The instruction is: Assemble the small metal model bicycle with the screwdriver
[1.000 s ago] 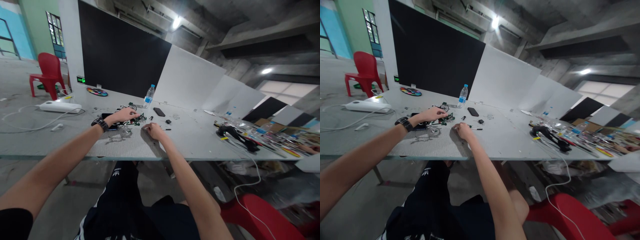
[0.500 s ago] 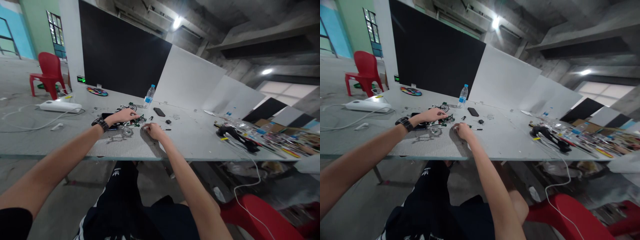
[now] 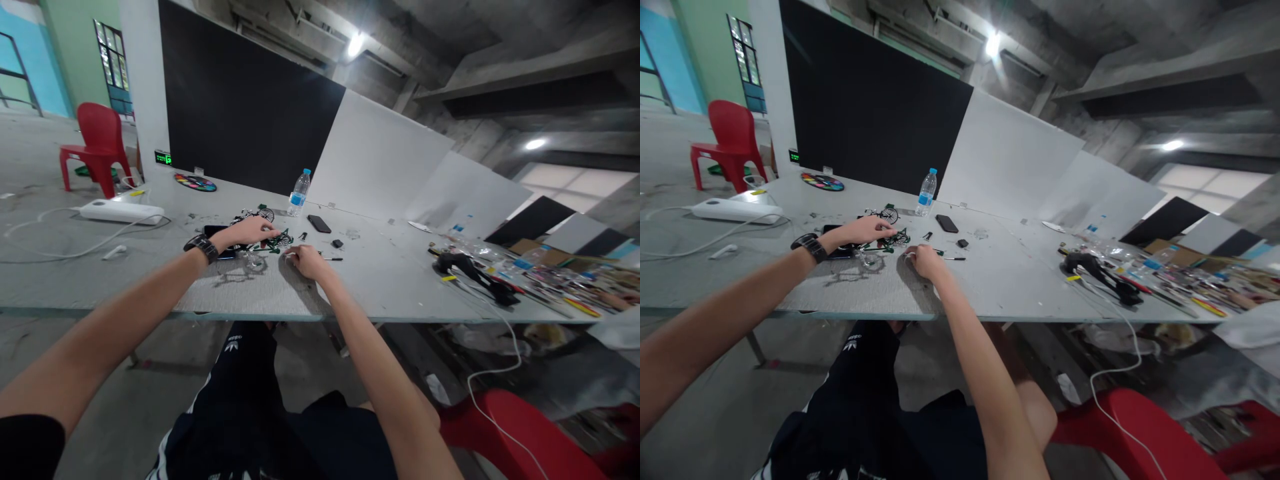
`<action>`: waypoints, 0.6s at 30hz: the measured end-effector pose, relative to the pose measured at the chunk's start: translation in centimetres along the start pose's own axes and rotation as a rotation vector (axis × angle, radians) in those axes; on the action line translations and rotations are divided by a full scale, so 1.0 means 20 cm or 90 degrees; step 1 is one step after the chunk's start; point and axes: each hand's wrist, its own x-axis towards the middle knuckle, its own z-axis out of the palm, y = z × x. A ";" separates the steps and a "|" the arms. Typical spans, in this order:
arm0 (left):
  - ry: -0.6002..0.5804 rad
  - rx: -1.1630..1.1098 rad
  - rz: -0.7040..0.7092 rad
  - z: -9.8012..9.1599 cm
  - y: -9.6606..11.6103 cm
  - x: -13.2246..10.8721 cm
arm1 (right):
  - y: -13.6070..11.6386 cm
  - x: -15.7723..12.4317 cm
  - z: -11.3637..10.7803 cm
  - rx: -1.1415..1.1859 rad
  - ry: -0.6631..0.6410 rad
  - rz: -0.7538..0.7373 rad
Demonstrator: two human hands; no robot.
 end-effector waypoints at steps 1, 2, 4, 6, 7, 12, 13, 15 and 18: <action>0.001 0.001 0.001 0.00 0.00 0.00 | 0.00 0.00 0.00 -0.001 -0.002 0.002; 0.002 0.001 0.002 0.00 0.00 0.00 | 0.00 0.00 0.00 -0.002 -0.003 0.003; 0.004 0.001 0.002 0.00 0.00 0.00 | 0.00 0.00 0.00 -0.002 -0.001 0.003; 0.004 0.001 0.002 0.00 -0.01 0.01 | 0.00 0.00 0.00 -0.001 -0.002 0.002; 0.000 0.001 0.000 0.00 0.00 0.00 | 0.00 0.00 0.00 -0.002 -0.004 0.003; -0.019 0.002 -0.009 0.00 0.00 0.00 | 0.00 0.01 0.01 -0.016 0.002 -0.003; -0.024 0.003 -0.010 0.00 -0.01 0.00 | 0.00 0.01 0.01 -0.019 0.004 -0.007; -0.036 0.009 -0.018 0.01 -0.02 0.00 | 0.00 0.00 0.00 -0.020 0.004 -0.008; -0.058 0.026 -0.034 0.01 -0.06 0.01 | -0.01 0.00 0.00 -0.018 -0.001 0.001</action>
